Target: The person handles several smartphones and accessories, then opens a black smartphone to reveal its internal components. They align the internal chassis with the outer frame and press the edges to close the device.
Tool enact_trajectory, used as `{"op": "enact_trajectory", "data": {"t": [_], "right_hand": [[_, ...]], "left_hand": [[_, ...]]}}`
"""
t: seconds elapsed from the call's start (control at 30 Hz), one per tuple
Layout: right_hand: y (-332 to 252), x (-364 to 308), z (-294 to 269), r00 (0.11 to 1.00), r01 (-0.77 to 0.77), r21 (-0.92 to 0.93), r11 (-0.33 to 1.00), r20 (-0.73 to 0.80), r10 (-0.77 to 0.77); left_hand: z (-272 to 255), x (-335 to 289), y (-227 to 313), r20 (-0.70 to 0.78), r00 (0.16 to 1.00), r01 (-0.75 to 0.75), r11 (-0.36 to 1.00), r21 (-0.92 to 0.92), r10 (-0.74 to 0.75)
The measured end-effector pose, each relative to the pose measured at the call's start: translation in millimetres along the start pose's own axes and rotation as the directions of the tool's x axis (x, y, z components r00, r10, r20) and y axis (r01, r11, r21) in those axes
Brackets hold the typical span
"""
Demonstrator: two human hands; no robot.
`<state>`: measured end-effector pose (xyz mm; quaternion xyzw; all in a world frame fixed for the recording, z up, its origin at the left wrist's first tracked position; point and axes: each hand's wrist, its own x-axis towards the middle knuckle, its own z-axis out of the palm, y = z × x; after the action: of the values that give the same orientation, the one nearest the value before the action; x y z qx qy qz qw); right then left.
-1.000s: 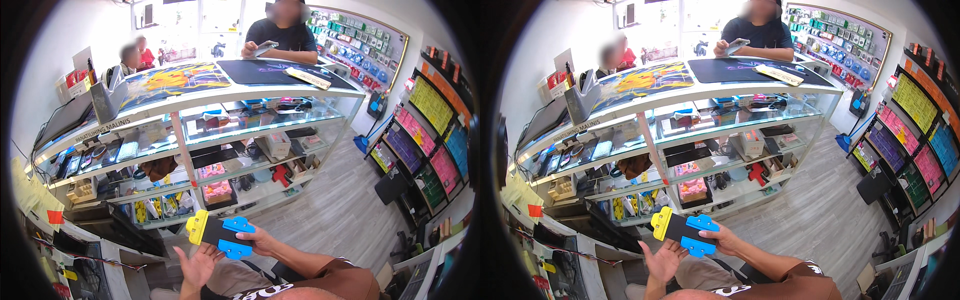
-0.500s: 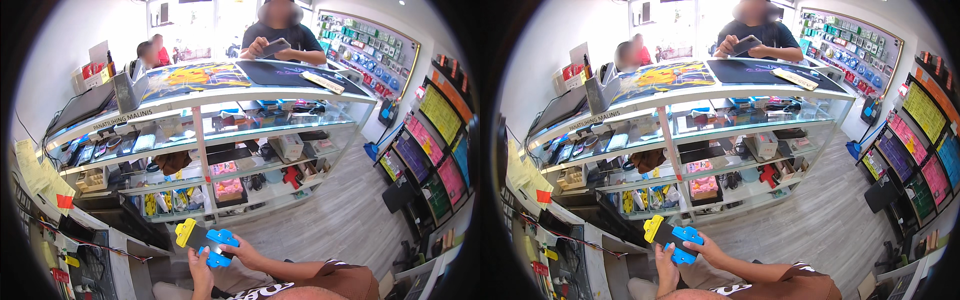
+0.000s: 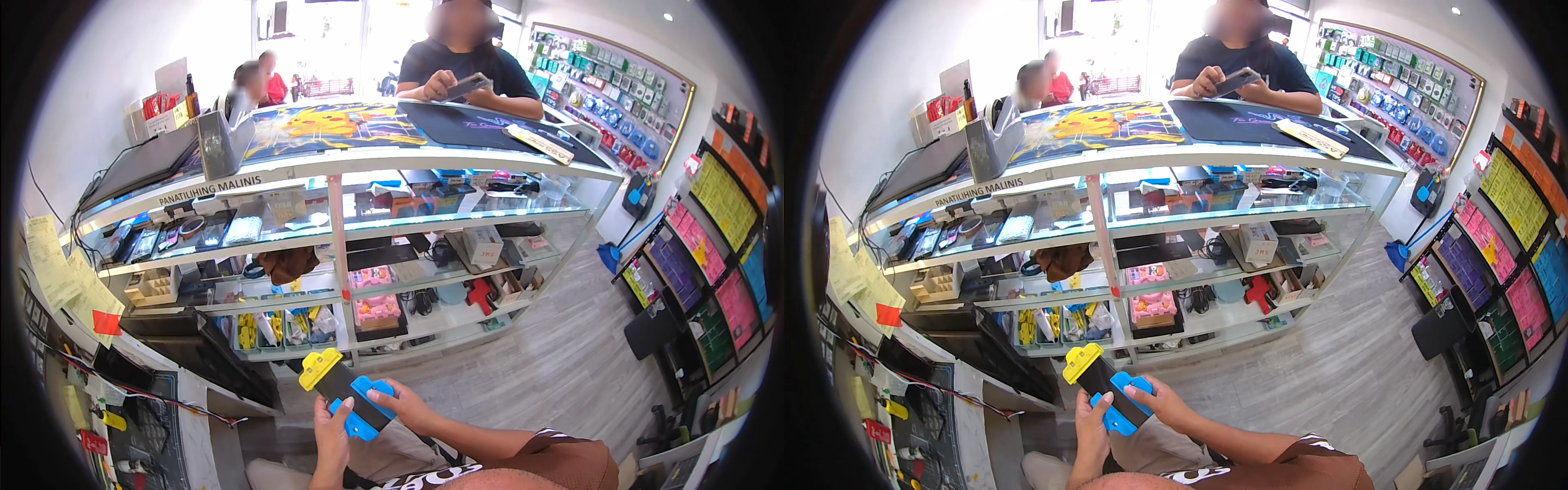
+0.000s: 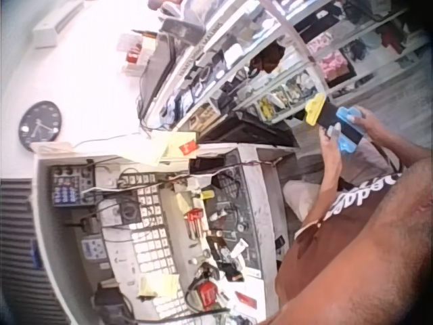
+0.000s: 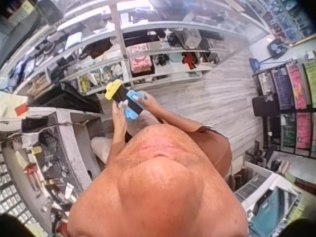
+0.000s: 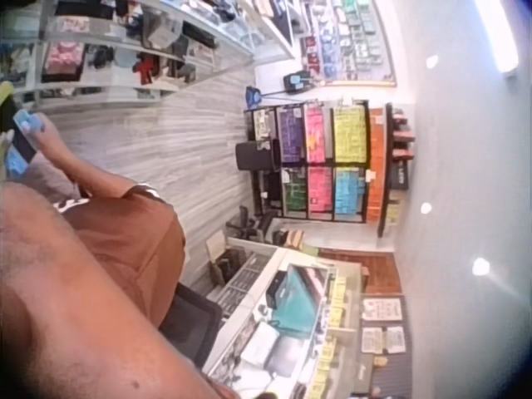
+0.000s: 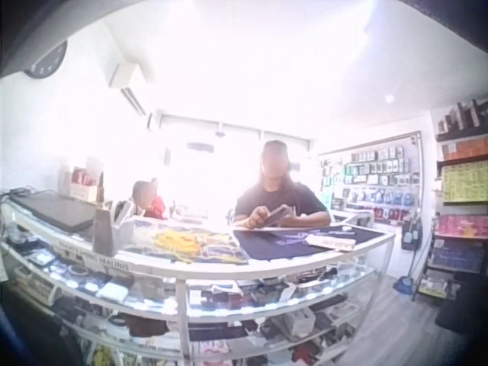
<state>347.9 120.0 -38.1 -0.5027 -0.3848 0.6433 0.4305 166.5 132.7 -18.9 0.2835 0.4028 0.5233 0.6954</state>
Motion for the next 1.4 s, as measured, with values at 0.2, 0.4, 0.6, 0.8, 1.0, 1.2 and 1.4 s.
{"op": "enact_trajectory", "data": {"t": [0.2, 0.4, 0.6, 0.8, 1.0, 1.2, 1.4], "right_hand": [[-16, -5, -5, 1.0, -0.01, 0.195, 0.981, 0.025, 0.005], [-10, 15, -13, 0.997, -0.039, 0.389, 0.92, 0.07, 0.013], [18, 30, -24, 0.994, -0.058, 0.244, 0.968, -0.077, 0.079], [34, 31, -12, 0.989, -0.146, 0.133, 0.98, 0.014, 0.145], [41, 37, -11, 0.985, -0.17, 0.002, 0.985, 0.041, 0.17], [43, 41, -19, 0.989, -0.145, -0.025, 0.989, 0.038, 0.146], [45, 36, -32, 0.995, -0.098, -0.137, 0.986, -0.034, 0.094]], "left_hand": [[-3, 11, 3, 0.05, 0.993, 0.113, 0.985, -0.129, -0.108], [-11, 17, 17, 0.044, 0.997, 0.064, 0.987, -0.146, -0.058], [-36, 43, 41, -0.096, 0.995, -0.002, 0.996, 0.087, 0.01], [-71, 90, 81, -0.065, 0.998, 0.028, 0.978, 0.206, -0.015], [-84, 201, 113, -0.024, 0.999, 0.045, 0.924, 0.379, -0.039], [-64, 284, 101, 0.081, 0.991, 0.06, 0.89, 0.452, -0.108], [-53, 224, 91, 0.161, 0.88, 0.347, 0.837, 0.422, -0.446]]}}
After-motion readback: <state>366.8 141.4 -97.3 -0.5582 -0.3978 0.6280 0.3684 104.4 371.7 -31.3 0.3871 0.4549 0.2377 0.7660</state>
